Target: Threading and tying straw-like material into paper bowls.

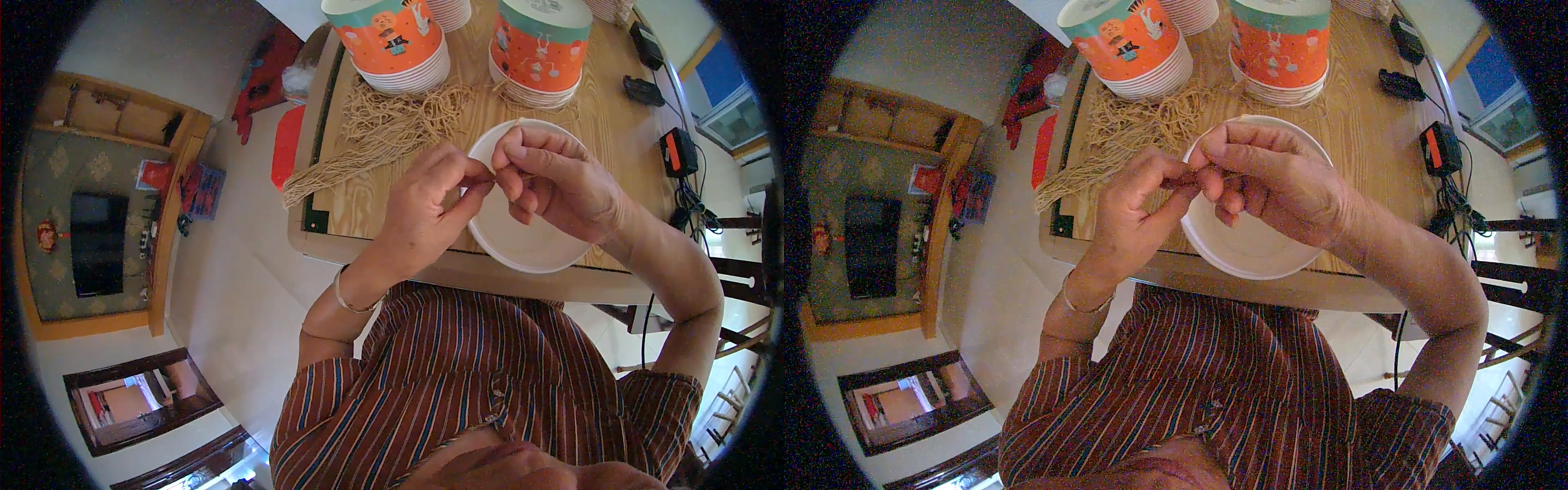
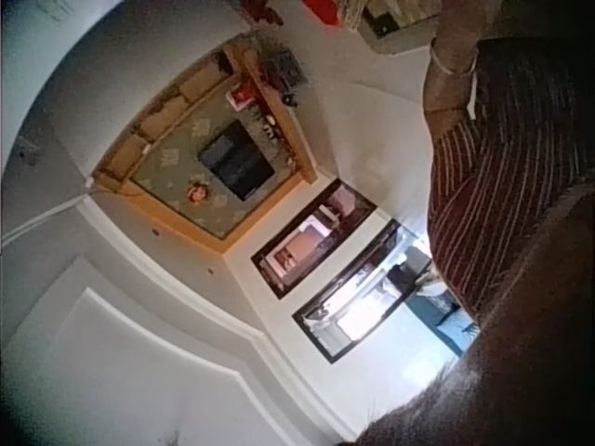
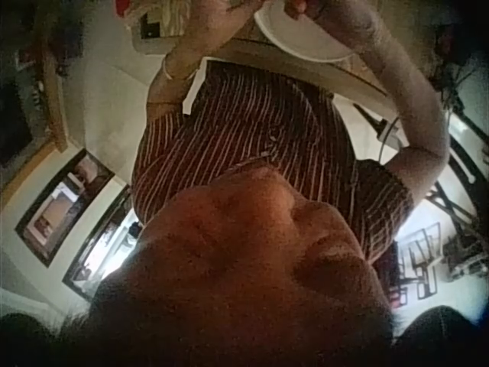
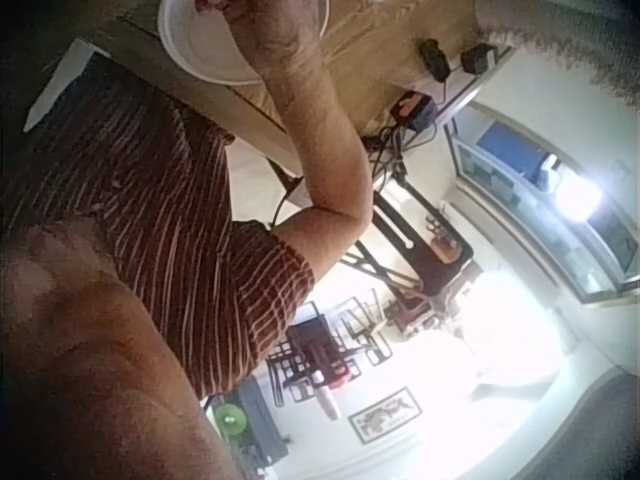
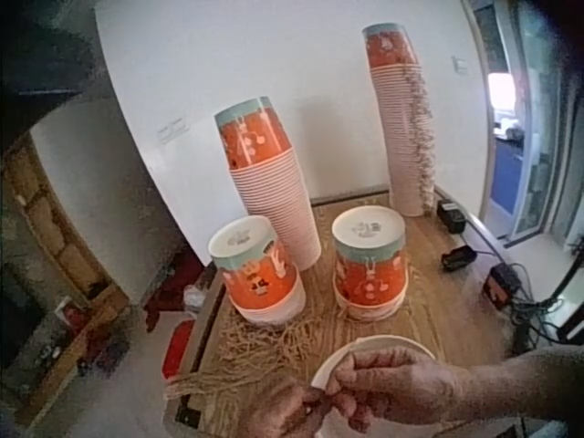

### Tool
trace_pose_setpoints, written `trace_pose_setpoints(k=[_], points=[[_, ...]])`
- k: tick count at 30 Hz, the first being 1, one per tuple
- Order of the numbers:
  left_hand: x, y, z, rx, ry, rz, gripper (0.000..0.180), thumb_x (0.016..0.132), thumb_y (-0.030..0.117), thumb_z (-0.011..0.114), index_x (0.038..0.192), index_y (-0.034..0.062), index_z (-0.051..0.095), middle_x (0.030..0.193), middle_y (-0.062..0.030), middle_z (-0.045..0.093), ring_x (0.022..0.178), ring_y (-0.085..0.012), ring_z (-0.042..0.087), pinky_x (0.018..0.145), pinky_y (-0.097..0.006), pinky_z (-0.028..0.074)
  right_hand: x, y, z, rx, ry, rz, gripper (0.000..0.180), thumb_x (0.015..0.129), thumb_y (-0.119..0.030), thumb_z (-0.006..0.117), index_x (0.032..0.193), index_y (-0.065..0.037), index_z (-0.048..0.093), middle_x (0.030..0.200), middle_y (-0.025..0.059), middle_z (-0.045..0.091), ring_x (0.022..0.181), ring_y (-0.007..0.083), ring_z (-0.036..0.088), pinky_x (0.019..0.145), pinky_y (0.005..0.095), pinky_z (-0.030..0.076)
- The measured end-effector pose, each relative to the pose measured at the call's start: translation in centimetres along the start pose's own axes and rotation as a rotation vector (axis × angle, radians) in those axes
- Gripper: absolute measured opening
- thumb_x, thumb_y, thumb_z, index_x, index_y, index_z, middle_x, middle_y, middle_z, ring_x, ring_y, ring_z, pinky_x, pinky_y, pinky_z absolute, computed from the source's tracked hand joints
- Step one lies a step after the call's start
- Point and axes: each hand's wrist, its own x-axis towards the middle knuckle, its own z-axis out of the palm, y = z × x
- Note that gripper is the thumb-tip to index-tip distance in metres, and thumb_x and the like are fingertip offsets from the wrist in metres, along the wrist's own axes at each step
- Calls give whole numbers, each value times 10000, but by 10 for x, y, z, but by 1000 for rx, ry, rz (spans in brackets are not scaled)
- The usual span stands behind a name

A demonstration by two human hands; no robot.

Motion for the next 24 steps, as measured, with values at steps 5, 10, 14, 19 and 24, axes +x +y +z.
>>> trace_pose_setpoints(k=[5,10,14,19,24], points=[[1,-3,-2,-36,-8,51,162,781,-39,686,902,17,595,838,-80,586,800,-227,594,686,-328,486,0,1,0,-14,30,-12,243,991,-228,528,1038,-9,623,804,42,629,687,121,610,605,261,525],[1,0,-5,-141,-54,-49,120,815,-39,651,900,18,588,860,-68,580,822,-171,597,723,-298,500,2,3,-3,-10,42,-17,245,988,-224,535,1059,-5,621,840,48,641,681,111,600,612,256,523],[0,0,-8,-160,-76,-99,100,831,-28,644,897,19,587,864,-61,579,832,-157,595,727,-293,498,2,2,6,-123,129,-54,227,965,-191,580,1091,-6,618,855,43,648,661,97,590,611,249,518],[1,-2,-10,-43,-51,21,121,804,-27,656,894,17,587,839,-75,565,782,-191,591,699,-296,492,2,2,7,-617,94,-30,131,948,-125,600,1034,-27,596,860,13,617,678,53,556,587,227,488],[4,2,-11,6,-78,49,127,791,-32,660,882,17,586,816,-80,550,756,-205,587,673,-308,491,1,6,1,-825,70,3,137,935,-164,629,943,-28,613,737,2,608,628,61,547,540,216,460]])
